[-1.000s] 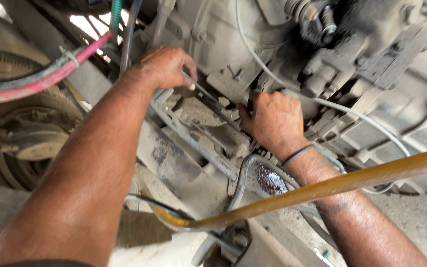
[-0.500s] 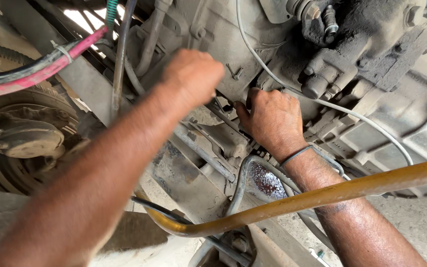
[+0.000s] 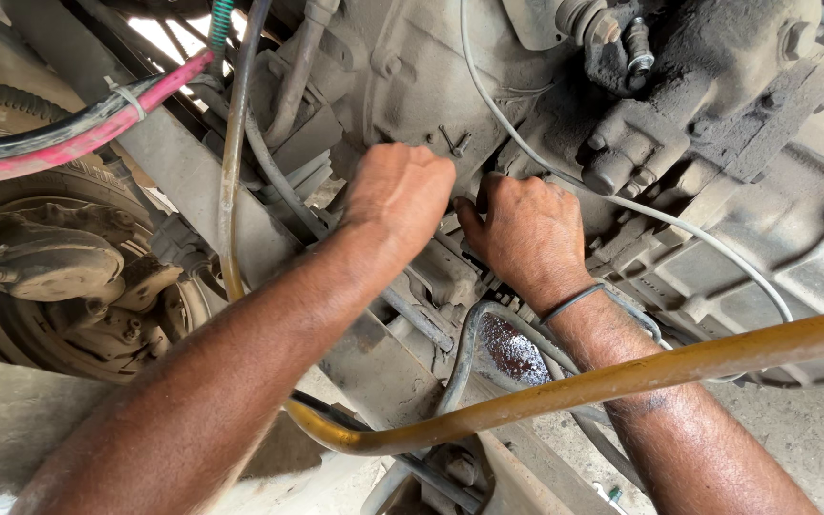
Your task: The person works under a vehicle, using a wrench to tighten bolts on the undercarriage. The hands manipulate the tool and fasteners while the camera remains in a fixed overhead position.
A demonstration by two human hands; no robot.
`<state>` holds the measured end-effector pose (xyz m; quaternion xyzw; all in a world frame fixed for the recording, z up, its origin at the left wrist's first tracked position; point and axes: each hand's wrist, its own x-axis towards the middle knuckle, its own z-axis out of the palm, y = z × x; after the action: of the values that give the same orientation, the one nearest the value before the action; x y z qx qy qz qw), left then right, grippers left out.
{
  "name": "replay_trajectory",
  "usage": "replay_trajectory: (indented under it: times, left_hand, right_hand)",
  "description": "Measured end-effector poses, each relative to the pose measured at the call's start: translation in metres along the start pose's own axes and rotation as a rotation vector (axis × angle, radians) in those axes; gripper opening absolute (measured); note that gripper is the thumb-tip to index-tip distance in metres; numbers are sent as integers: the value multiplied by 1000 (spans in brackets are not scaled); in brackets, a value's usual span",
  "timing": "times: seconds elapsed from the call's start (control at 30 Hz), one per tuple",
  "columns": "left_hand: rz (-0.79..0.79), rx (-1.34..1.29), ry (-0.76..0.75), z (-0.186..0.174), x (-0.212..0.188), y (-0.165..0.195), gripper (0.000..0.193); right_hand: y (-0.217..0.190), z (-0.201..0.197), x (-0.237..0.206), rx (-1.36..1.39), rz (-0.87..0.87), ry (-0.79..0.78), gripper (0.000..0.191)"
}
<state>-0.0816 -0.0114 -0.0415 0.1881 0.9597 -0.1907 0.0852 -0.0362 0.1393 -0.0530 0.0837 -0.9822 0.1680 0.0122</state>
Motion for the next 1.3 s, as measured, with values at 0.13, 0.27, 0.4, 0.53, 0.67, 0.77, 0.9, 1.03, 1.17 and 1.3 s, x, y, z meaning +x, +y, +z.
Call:
replay_trajectory:
  times: [0.13, 0.27, 0.4, 0.53, 0.67, 0.77, 0.9, 1.03, 1.17, 1.3]
  left_hand:
    - [119, -26, 150, -1, 4, -26, 5]
    - [102, -314, -89, 1, 20, -79, 19]
    - [89, -599, -99, 12, 38, -117, 23]
    - [128, -594, -54, 4, 41, -122, 18]
    - [13, -490, -155, -6, 42, -119, 17]
    - [7, -404, -222, -10, 42, -109, 19]
    - [24, -335, -230, -15, 38, -83, 21]
    - [-6, -142, -219, -18, 28, -48, 14]
    - [37, -33, 43, -18, 15, -10, 5]
    - [-14, -31, 23, -17, 4, 15, 6]
  right_hand:
    - [1, -1, -2, -16, 30, -18, 43]
    - [0, -3, -6, -39, -5, 9, 42]
    - [-2, -6, -3, -33, -2, 20, 43]
    - [1, -6, 3, -46, -19, 72, 40]
    - [-2, -1, 0, -44, 4, -13, 40]
    - [-2, -2, 0, -47, 17, -17, 41]
    - [-3, -4, 1, -29, 5, -6, 43]
    - [-3, -4, 0, -44, 17, -34, 44]
    - [-1, -2, 0, -27, 11, -38, 39]
    - [0, 0, 2, -26, -2, -10, 32]
